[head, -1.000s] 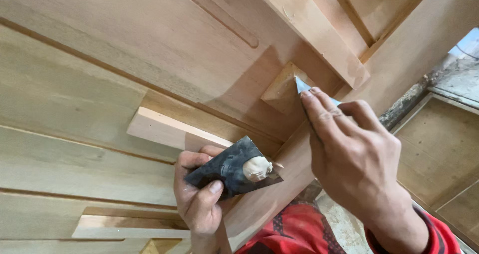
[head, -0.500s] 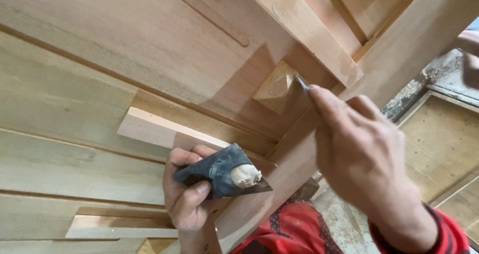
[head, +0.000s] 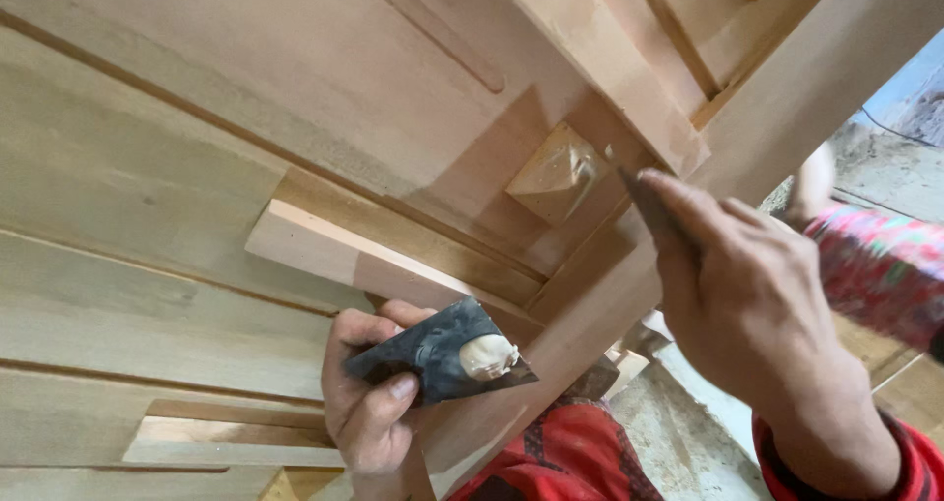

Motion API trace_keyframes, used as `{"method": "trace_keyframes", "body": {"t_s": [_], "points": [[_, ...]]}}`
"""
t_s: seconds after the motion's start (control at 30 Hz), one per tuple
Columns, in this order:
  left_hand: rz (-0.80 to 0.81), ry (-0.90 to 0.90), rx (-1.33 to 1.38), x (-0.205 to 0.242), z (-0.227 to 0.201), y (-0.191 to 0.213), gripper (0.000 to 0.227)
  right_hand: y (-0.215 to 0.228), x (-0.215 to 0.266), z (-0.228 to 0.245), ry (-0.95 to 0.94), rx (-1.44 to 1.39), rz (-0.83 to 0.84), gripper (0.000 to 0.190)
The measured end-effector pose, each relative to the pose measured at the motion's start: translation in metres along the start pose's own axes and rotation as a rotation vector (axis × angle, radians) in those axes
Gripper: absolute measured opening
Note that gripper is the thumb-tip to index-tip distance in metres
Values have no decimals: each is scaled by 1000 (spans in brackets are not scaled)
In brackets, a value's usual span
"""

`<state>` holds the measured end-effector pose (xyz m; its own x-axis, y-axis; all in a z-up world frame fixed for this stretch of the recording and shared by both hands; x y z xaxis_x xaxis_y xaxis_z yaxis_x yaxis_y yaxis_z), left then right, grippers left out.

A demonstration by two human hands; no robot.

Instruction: The person applies wood filler to the joints and edges of a wooden furniture piece using a putty knife. They scrape the filler into the gaps and smooth the surface, working on multiple sections of the light-colored wood.

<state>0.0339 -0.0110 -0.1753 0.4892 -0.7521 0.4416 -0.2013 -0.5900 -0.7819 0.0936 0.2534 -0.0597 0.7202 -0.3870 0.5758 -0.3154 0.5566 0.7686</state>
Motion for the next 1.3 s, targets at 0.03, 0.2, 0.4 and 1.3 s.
{"method": "trace_keyframes", "body": {"t_s": [0.03,0.2,0.4,1.3], "points": [[3,-20,29,2,0,2,38,-1,-3,-3,-29,-8,23,27],[53,-112,190,10,0,15,42,-2,-19,5,-59,-75,74,24],[135,-195,217,16,-7,23,40,2,-29,27,14,15,44,25],[-303,-70,150,47,46,-49,40,-83,140,37,267,-223,-29,47]]}}
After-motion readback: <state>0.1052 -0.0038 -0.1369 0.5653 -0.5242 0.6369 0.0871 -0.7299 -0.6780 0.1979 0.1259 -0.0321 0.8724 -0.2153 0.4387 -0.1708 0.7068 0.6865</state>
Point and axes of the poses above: each hand's wrist, its own x-axis away from the middle knuckle, its own y-axis out of the back of the hand, z = x × y, the point moved 3 cm from there along -x, towards the middle knuckle, and after that the axes turned 12 degrees about z, right-handed, at the moved point
